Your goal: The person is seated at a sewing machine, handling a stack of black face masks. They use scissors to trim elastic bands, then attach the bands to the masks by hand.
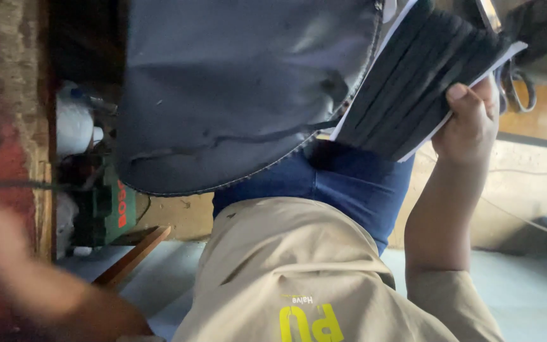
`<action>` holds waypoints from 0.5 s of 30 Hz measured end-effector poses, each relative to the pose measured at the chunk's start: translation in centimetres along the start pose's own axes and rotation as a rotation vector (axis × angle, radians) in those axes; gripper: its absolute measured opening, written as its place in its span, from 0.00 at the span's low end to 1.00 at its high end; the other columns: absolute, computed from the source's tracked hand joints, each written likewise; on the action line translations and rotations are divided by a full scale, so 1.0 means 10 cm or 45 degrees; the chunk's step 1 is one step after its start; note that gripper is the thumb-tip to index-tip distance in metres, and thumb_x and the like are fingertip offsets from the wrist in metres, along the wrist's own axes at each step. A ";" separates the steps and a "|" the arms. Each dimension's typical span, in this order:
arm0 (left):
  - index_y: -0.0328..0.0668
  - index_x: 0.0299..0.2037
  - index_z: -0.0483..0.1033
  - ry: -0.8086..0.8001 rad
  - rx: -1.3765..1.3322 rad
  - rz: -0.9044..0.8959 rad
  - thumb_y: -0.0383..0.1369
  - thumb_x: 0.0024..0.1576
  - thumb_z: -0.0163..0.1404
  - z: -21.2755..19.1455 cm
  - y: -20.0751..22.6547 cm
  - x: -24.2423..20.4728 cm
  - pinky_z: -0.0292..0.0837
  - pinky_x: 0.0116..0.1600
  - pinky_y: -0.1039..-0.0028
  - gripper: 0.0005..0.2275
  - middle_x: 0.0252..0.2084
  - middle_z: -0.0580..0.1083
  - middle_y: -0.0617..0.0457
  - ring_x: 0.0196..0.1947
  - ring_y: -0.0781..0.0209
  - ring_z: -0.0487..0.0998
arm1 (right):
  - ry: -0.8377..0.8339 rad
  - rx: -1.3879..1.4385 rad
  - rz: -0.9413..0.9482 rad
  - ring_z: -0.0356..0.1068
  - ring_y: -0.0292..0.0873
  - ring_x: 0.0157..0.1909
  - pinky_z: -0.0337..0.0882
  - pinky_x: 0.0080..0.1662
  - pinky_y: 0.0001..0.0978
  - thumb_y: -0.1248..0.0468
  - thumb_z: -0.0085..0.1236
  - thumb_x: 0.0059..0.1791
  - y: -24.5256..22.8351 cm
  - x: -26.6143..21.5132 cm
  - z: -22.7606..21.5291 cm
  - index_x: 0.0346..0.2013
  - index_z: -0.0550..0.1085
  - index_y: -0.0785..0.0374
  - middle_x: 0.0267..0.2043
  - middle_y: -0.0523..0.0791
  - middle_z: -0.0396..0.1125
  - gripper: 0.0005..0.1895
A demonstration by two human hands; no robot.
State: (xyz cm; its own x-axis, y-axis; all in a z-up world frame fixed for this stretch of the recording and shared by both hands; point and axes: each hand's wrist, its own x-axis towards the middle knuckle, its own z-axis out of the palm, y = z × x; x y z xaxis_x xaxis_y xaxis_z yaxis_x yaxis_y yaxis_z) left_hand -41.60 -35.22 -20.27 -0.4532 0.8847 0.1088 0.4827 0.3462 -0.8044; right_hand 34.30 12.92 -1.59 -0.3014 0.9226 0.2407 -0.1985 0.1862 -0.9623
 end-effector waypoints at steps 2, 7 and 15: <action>0.40 0.67 0.75 0.228 -1.185 0.022 0.46 0.78 0.43 -2.37 1.17 0.76 0.70 0.51 0.70 0.20 0.60 0.77 0.50 0.49 0.59 0.77 | -0.044 0.090 0.028 0.61 0.34 0.39 0.62 0.45 0.27 0.57 0.55 0.54 0.04 0.01 0.02 0.42 0.67 0.57 0.36 0.36 0.60 0.09; 0.33 0.69 0.69 0.108 -2.582 0.436 0.38 0.74 0.30 -4.78 0.75 1.42 0.60 0.69 0.67 0.22 0.67 0.71 0.43 0.61 0.53 0.72 | -0.289 0.347 -0.022 0.73 0.38 0.44 0.76 0.51 0.30 0.62 0.53 0.54 0.09 0.02 0.20 0.47 0.74 0.63 0.39 0.39 0.71 0.10; 0.56 0.65 0.67 -0.201 -2.546 0.983 0.38 0.64 0.51 -5.50 1.36 1.77 0.63 0.32 0.66 0.19 0.38 0.84 0.52 0.20 0.63 0.67 | -0.424 0.464 -0.100 0.80 0.51 0.47 0.86 0.46 0.57 0.70 0.58 0.44 0.43 -0.09 0.74 0.52 0.76 0.73 0.44 0.58 0.75 0.21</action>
State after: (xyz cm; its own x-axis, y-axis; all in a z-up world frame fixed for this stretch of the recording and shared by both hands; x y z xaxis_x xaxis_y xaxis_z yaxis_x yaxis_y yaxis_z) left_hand -1.88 2.28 2.81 0.1786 0.9836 0.0251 0.4425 -0.1031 0.8908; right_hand 26.85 10.40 -5.01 -0.5420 0.7416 0.3954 -0.5275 0.0660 -0.8470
